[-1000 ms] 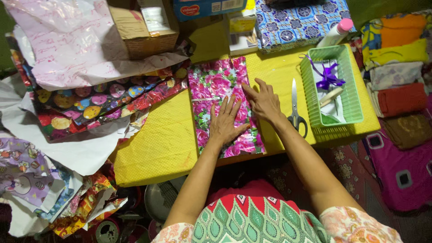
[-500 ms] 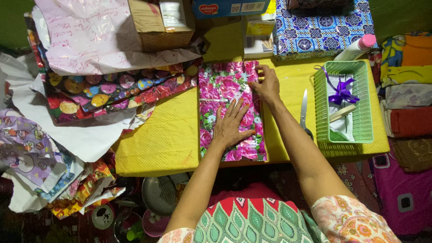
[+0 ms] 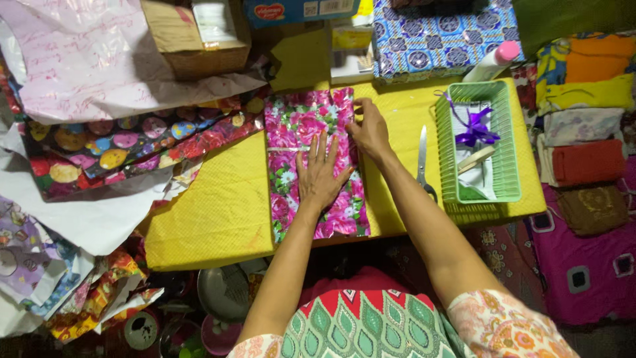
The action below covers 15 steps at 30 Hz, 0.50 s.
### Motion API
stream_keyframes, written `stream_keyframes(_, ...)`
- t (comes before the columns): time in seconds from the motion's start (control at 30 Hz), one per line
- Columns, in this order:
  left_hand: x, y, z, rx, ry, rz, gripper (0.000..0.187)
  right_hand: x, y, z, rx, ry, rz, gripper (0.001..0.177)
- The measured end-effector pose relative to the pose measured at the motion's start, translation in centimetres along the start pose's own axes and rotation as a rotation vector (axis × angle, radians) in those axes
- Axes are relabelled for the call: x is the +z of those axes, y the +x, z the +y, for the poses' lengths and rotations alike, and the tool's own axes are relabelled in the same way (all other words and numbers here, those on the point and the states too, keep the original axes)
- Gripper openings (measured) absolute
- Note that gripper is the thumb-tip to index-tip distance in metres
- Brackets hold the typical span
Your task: The person wraps a rectangular box with floral-patterned wrapping paper on a yellow table. They fold the paper edges, secure them with clear tape, and trim excess paper using scissors. The wrapped gift is placed on the table.
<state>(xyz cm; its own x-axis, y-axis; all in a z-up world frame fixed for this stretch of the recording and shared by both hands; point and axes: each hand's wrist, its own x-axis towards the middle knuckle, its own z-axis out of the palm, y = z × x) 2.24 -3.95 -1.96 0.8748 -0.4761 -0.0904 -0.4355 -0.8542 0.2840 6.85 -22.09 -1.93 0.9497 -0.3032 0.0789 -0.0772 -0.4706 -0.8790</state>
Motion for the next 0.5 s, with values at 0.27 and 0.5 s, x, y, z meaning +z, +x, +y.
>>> stream_keyframes(0.27,0.1,-0.4,0.4,0.002,0.002,0.056,0.081,-14.8,-7.2,-0.3,-0.249,-0.243,0.305,0.019)
stream_keyframes(0.5,1.3,-1.1,1.8,-0.024,-0.091,0.100,0.072,-22.6,-13.9,1.6,0.002,-0.179,0.392,0.012)
